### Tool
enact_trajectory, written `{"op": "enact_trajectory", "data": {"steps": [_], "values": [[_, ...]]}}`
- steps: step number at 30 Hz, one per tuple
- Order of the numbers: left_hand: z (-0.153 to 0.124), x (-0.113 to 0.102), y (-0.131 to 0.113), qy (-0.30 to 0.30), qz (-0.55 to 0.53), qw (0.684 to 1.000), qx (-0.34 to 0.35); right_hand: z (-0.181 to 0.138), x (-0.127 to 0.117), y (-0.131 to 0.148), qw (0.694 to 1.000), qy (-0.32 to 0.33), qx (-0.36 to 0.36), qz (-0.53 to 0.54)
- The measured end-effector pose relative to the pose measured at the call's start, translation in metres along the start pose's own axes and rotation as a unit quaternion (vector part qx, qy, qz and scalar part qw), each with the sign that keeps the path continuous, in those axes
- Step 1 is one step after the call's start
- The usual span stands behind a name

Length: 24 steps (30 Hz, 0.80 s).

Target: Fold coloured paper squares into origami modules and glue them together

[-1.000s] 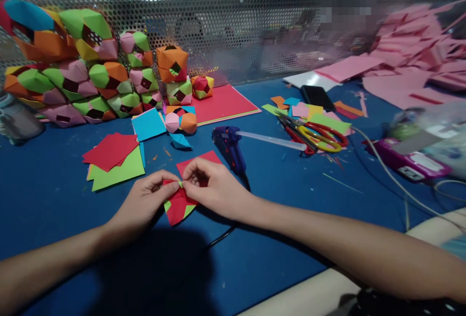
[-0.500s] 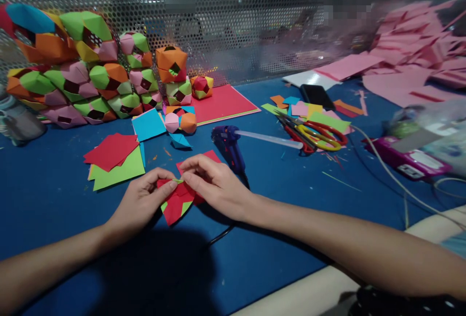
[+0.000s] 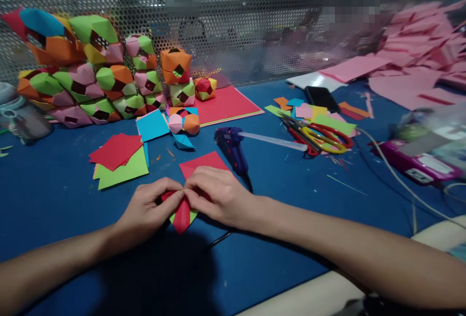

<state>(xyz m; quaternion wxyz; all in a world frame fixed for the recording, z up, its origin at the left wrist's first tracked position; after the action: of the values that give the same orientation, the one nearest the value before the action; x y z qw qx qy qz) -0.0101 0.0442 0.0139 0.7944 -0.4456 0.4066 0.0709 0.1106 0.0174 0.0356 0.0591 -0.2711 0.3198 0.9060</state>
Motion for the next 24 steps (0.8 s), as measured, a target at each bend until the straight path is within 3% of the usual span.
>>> {"op": "enact_trajectory", "data": {"steps": [5, 12, 16, 20, 24], "values": [[-0.002, -0.002, -0.001, -0.011, 0.010, 0.999, 0.031, 0.000, 0.000, 0.001, 1.000, 0.008, 0.011, 0.009], [-0.006, 0.002, -0.005, -0.020, 0.059, 0.994, 0.094, -0.007, 0.006, 0.006, 0.995, 0.057, -0.057, -0.061], [-0.009, 0.000, -0.007, -0.023, 0.063, 0.992, 0.111, -0.006, 0.005, 0.006, 0.997, 0.053, -0.041, -0.026], [-0.008, -0.004, -0.003, -0.020, 0.029, 0.997, 0.071, -0.005, 0.000, 0.002, 0.999, 0.040, 0.013, 0.013], [0.001, -0.010, 0.015, -0.041, -0.048, 0.996, -0.056, -0.005, -0.007, -0.004, 0.998, 0.031, 0.059, 0.020]]}}
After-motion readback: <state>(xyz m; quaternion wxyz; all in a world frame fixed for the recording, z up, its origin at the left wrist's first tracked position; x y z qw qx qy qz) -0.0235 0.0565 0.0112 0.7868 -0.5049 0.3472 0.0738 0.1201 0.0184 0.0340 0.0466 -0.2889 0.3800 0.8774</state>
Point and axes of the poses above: each hand's wrist, its own z-axis towards the middle knuckle, its own x-axis out of the palm, y = z × x, the point moved 6 cm from there along z, towards the middle knuckle, and after that the axes turned 11 degrees about z, right-handed, at the moved point
